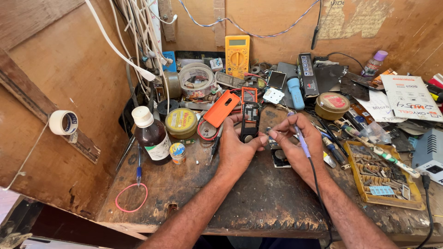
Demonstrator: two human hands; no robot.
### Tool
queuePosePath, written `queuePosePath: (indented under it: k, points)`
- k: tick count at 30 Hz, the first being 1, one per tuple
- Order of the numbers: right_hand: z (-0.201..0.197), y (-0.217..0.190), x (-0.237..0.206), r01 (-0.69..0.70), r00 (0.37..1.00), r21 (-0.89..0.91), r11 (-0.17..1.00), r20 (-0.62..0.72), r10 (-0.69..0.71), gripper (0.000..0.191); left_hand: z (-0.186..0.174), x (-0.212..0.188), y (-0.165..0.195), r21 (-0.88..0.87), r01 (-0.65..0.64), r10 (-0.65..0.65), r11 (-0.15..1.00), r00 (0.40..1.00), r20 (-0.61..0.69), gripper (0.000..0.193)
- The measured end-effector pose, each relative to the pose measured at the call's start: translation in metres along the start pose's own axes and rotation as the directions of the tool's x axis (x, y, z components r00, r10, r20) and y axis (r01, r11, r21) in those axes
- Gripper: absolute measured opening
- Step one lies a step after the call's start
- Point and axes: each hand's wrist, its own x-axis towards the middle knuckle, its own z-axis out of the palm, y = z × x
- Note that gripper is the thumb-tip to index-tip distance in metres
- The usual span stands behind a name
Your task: The person repairs a disassembled mobile phone at a cluttered workbench. They handle the phone board and small components, use a soldering iron on the board, and probe components with a multimeter, repositioning the phone and parts as they work.
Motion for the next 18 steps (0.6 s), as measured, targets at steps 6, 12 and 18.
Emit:
queuePosePath:
  k: [6, 12, 18]
  points:
    - [-0.004, -0.007, -0.001, 0.0, 0.997, -0.039, 0.999, -0.075, -0.003, 0.017, 0.001, -0.006, 0.008, 0.221, -0.028, 0.049, 0.975, 0.994, -0.093, 0.058]
    - [-0.008, -0.029, -0.012, 0.058, 0.995, -0.286, 0.956, -0.062, -0.079, 0.027, -0.01, -0.008, 0.02, 0.438, 0.015, 0.065, 0.899, 0.984, -0.168, 0.061]
    - [-0.006, -0.035, -0.021, -0.122, 0.991, -0.057, 0.991, -0.066, 0.118, 0.023, -0.007, -0.002, 0.021, 0.6, 0.011, 0.121, 0.8, 0.976, -0.179, 0.062]
